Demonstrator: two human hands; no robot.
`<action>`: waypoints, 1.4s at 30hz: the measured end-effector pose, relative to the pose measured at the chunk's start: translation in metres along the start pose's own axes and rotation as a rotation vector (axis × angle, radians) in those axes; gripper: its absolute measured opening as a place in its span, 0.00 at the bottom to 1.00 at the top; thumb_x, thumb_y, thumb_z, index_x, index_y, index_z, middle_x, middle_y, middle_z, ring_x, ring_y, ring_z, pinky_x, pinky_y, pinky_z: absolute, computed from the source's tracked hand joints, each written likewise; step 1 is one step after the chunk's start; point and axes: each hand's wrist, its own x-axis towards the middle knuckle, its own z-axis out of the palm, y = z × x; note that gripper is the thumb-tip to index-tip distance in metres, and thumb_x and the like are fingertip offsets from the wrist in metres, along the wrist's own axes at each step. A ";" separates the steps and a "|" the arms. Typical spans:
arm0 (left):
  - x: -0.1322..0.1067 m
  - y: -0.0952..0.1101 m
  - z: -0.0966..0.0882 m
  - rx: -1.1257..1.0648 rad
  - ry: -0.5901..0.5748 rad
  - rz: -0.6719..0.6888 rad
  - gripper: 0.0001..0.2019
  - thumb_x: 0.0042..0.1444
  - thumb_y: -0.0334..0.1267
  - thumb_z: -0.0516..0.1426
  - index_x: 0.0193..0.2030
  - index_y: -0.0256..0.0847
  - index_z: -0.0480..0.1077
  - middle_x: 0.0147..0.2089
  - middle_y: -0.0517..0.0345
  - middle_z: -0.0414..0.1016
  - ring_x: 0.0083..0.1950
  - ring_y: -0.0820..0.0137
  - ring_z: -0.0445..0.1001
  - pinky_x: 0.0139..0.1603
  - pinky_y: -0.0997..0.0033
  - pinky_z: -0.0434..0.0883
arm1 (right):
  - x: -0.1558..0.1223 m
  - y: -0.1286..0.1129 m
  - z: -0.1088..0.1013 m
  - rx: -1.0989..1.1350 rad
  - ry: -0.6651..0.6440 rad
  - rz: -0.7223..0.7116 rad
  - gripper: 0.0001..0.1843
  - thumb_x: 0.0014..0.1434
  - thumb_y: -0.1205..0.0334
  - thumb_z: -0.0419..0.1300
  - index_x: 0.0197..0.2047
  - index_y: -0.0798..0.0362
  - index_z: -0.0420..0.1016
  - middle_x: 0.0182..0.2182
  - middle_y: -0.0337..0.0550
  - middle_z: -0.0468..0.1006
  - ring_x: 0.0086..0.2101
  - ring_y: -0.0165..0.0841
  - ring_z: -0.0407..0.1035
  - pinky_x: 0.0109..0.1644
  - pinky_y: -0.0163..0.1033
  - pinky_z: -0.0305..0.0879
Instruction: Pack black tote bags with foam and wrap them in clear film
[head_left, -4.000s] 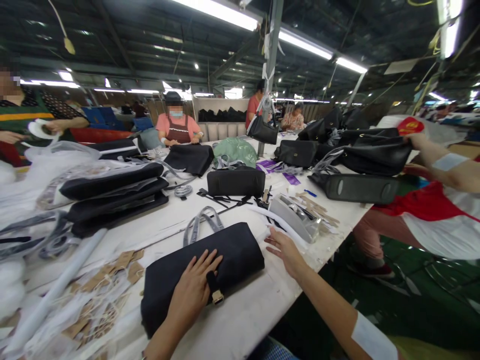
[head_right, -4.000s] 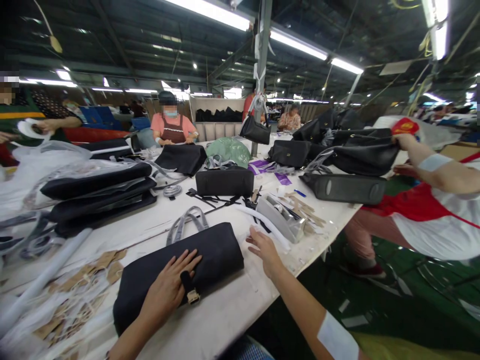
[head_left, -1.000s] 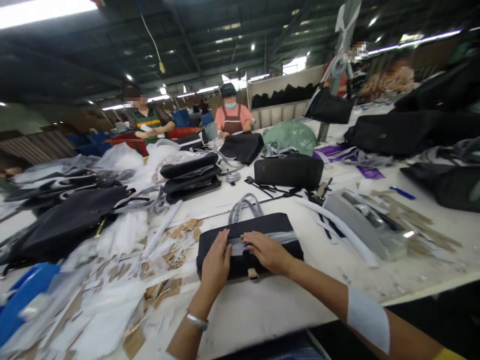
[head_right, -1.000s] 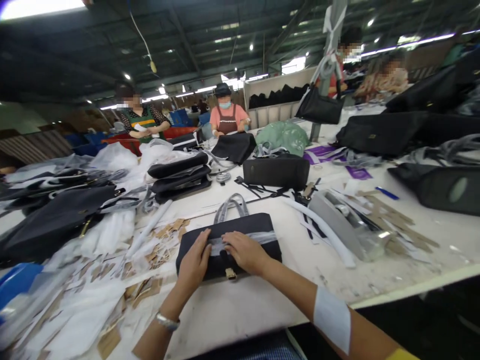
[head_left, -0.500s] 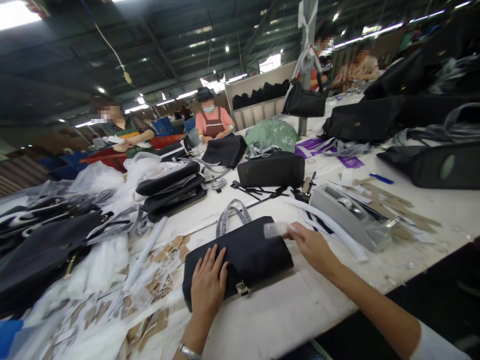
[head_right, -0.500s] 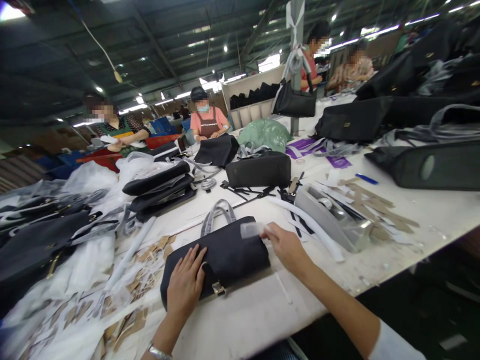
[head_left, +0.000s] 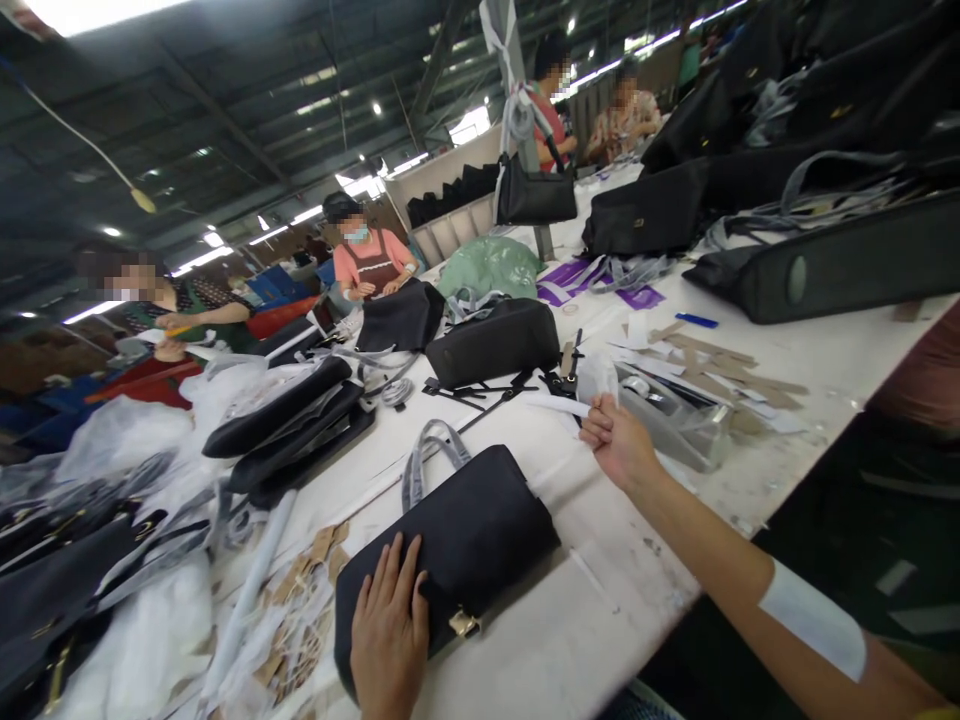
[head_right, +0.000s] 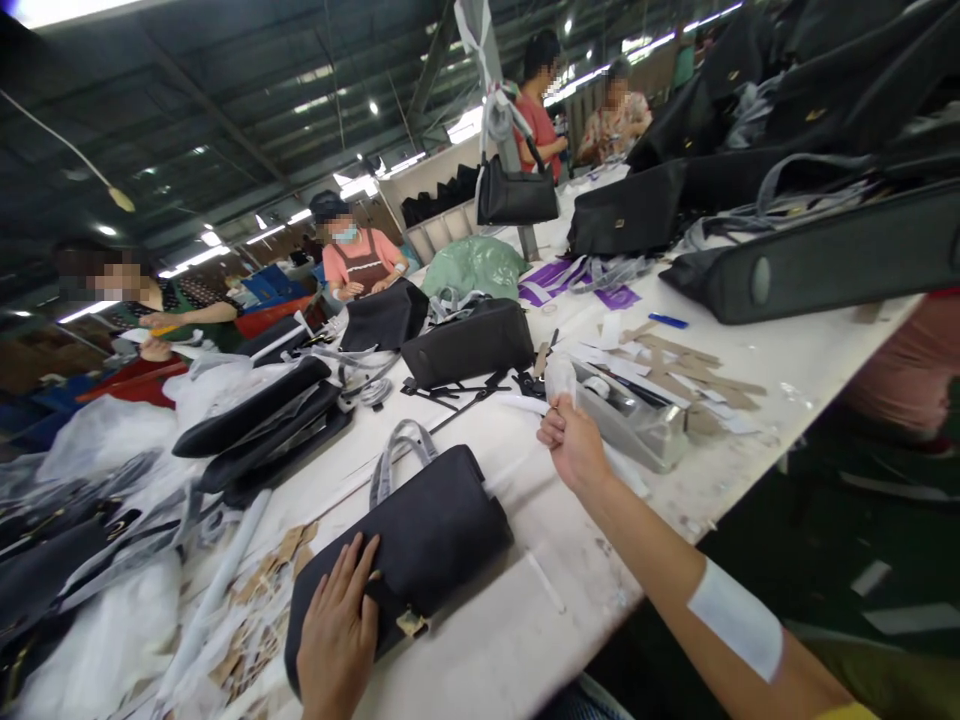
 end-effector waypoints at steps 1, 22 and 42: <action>0.000 0.000 0.000 0.003 -0.003 0.006 0.31 0.65 0.35 0.48 0.73 0.54 0.45 0.73 0.54 0.54 0.72 0.55 0.57 0.65 0.43 0.62 | 0.003 -0.002 -0.001 0.005 0.011 -0.009 0.14 0.60 0.56 0.64 0.30 0.53 0.65 0.15 0.23 0.50 0.15 0.20 0.42 0.17 0.26 0.46; 0.001 -0.001 0.007 0.096 0.081 0.023 0.25 0.67 0.37 0.45 0.70 0.46 0.56 0.71 0.53 0.58 0.70 0.58 0.60 0.64 0.50 0.64 | -0.045 -0.006 -0.032 -0.366 -0.105 0.074 0.25 0.51 0.49 0.71 0.50 0.46 0.74 0.46 0.43 0.80 0.49 0.37 0.73 0.57 0.44 0.69; 0.003 0.010 -0.001 0.070 0.083 -0.037 0.23 0.68 0.42 0.44 0.68 0.46 0.60 0.69 0.52 0.62 0.70 0.58 0.60 0.65 0.49 0.60 | -0.071 0.070 -0.027 -0.949 -0.173 -0.070 0.19 0.48 0.45 0.68 0.32 0.54 0.84 0.32 0.45 0.84 0.41 0.47 0.75 0.51 0.49 0.67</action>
